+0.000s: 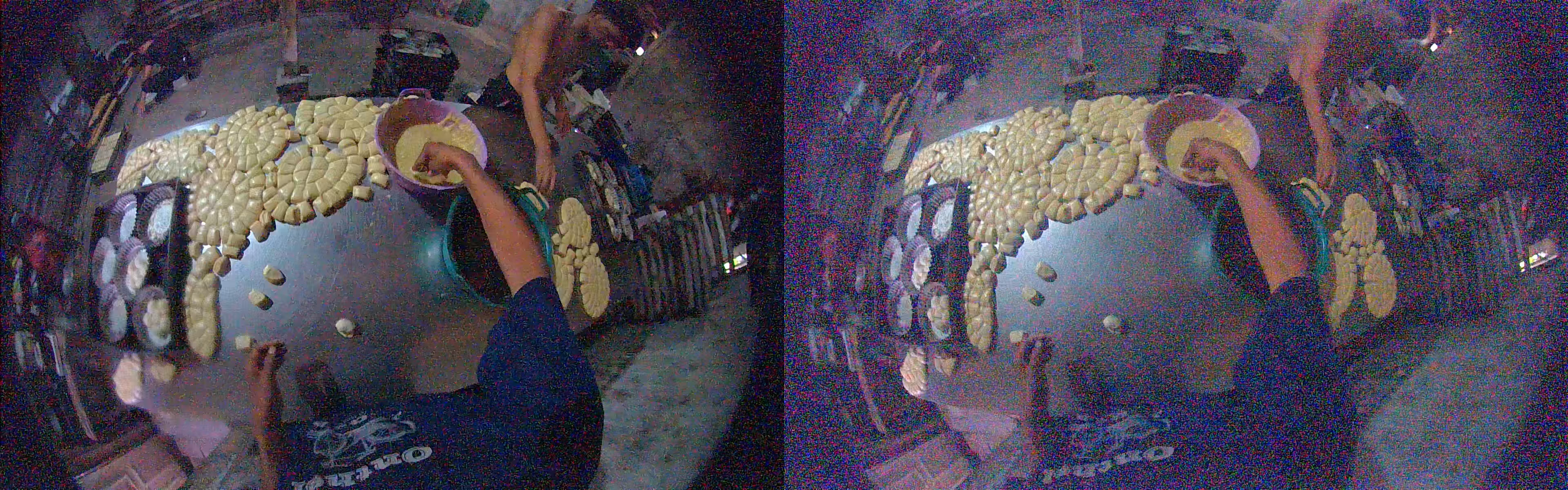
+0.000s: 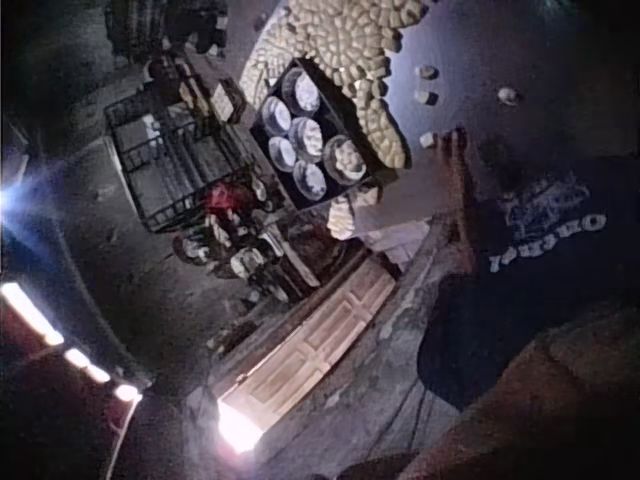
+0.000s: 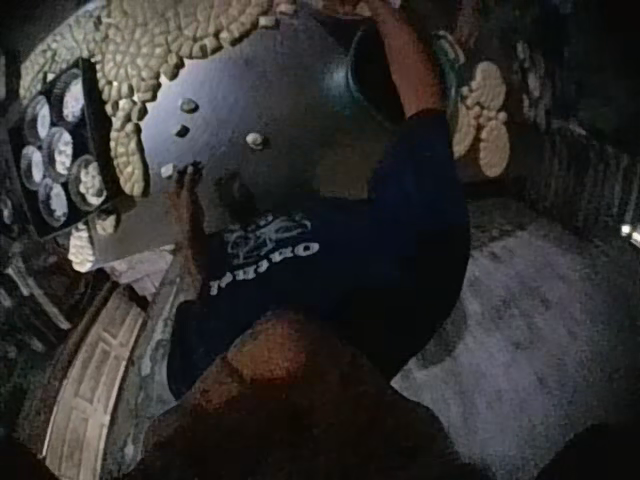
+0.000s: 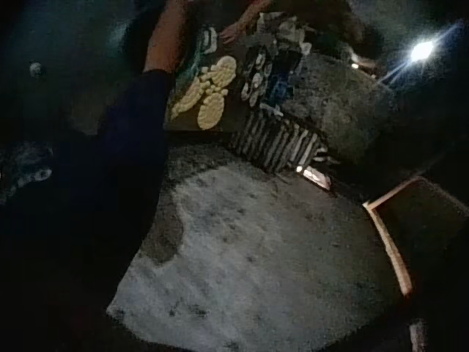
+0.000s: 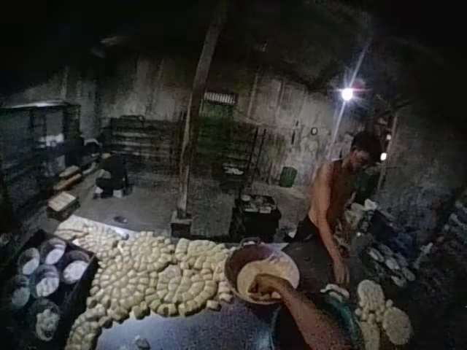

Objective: The person shapes pieces of dough into rounds by hand and places them into paper liners on a tray.

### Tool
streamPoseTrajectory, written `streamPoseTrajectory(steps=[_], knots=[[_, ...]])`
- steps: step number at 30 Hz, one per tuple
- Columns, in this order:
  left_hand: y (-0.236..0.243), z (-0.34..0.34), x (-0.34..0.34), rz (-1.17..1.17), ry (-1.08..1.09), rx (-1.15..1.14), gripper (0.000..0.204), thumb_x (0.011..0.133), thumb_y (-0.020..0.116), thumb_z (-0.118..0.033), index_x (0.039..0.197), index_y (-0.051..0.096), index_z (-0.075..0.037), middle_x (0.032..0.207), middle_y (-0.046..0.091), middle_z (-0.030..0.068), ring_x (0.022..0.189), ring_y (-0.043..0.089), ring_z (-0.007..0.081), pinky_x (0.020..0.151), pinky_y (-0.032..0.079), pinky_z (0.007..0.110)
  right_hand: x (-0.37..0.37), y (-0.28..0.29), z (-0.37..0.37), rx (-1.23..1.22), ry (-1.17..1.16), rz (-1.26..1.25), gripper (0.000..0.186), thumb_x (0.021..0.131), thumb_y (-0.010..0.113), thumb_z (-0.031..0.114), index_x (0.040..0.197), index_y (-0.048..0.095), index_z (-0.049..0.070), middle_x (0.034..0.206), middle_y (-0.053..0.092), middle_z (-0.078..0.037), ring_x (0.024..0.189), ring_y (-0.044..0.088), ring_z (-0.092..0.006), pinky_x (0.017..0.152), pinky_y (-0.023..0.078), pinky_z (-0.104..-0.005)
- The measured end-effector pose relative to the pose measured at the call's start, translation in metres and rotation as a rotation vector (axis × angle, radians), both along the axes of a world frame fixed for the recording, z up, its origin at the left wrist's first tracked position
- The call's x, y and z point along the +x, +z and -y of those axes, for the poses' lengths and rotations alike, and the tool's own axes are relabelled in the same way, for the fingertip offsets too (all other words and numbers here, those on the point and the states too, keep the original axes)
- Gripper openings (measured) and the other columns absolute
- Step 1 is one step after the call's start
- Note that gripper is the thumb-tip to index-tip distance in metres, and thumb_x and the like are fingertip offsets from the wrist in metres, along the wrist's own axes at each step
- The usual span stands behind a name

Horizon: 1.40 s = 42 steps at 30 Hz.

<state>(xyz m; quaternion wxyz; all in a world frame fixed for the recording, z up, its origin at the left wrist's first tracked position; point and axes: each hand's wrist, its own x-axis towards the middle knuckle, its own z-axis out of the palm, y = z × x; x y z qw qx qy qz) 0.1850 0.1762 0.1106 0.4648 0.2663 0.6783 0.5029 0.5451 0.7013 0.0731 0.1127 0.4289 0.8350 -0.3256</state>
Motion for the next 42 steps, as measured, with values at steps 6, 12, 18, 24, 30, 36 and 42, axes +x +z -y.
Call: streamPoseTrajectory(steps=[6,12,18,24,30,36,42], knots=[[-0.015,0.005,0.000,0.119,0.111,0.015,0.021,0.094,0.057,-0.022,0.102,0.061,-0.003,0.099,0.065,0.0085,0.096,0.061,0.0213,0.089,0.047,0.035,-0.039,0.019,0.010,-0.306,-0.188,0.096,0.043,0.069,0.062,-0.004,0.109,0.072,0.009,0.092,0.072,-0.002,0.073,0.063,-0.0158,0.060,0.053,-0.0337],[-0.013,-0.013,-0.002,0.160,0.058,0.075,0.019,0.094,0.057,-0.020,0.101,0.061,-0.003,0.100,0.065,0.0086,0.095,0.061,0.0198,0.089,0.048,0.034,-0.010,0.035,0.006,-0.181,0.021,0.102,0.043,0.070,0.058,-0.003,0.109,0.072,0.009,0.090,0.071,-0.002,0.074,0.063,-0.0146,0.065,0.053,-0.0316],[-0.001,-0.019,0.002,0.119,0.021,0.067,0.019,0.094,0.057,-0.020,0.101,0.062,-0.003,0.100,0.065,0.0088,0.095,0.061,0.0193,0.087,0.048,0.033,-0.021,0.077,0.044,-0.174,-0.184,-0.306,0.046,0.081,0.058,-0.002,0.127,0.057,0.006,0.102,0.066,-0.002,0.084,0.061,-0.0129,0.072,0.053,-0.0296],[-0.010,-0.036,0.034,0.401,-0.212,0.032,0.023,0.094,0.058,-0.023,0.105,0.062,-0.002,0.108,0.065,0.0099,0.102,0.061,0.0204,0.090,0.048,0.034,-0.026,0.105,0.109,-0.459,-0.436,-0.848,0.057,0.086,0.063,0.002,0.138,0.041,0.007,0.110,0.062,-0.004,0.096,0.063,-0.0153,0.079,0.054,-0.0291],[0.023,-0.071,0.070,0.747,-0.306,0.101,0.037,0.099,0.050,-0.029,0.123,0.054,-0.001,0.117,0.062,0.0112,0.107,0.059,0.0231,0.097,0.045,0.037,-0.094,0.118,0.250,-0.784,-0.366,-1.252,0.075,0.082,0.070,0.006,0.144,0.028,0.010,0.128,0.054,-0.007,0.109,0.058,-0.0170,0.086,0.051,-0.0295],[0.034,-0.064,0.078,0.888,-0.254,0.231,0.038,0.099,0.048,-0.031,0.125,0.052,-0.004,0.125,0.057,0.0082,0.114,0.054,0.0205,0.100,0.040,0.037,-0.130,0.098,0.361,-0.922,-0.414,-1.343,0.089,0.076,0.070,-0.003,0.148,0.022,0.016,0.130,0.052,-0.008,0.117,0.052,-0.0215,0.095,0.047,-0.0341],[-0.008,-0.034,0.078,1.003,-0.093,0.230,0.028,0.097,0.053,-0.032,0.112,0.054,-0.008,0.111,0.059,0.0035,0.101,0.057,0.0161,0.092,0.044,0.033,-0.136,0.051,0.397,-0.998,-0.538,-1.400,0.087,0.077,0.069,-0.003,0.148,0.023,0.019,0.127,0.053,-0.009,0.117,0.052,-0.0234,0.096,0.046,-0.0372]])
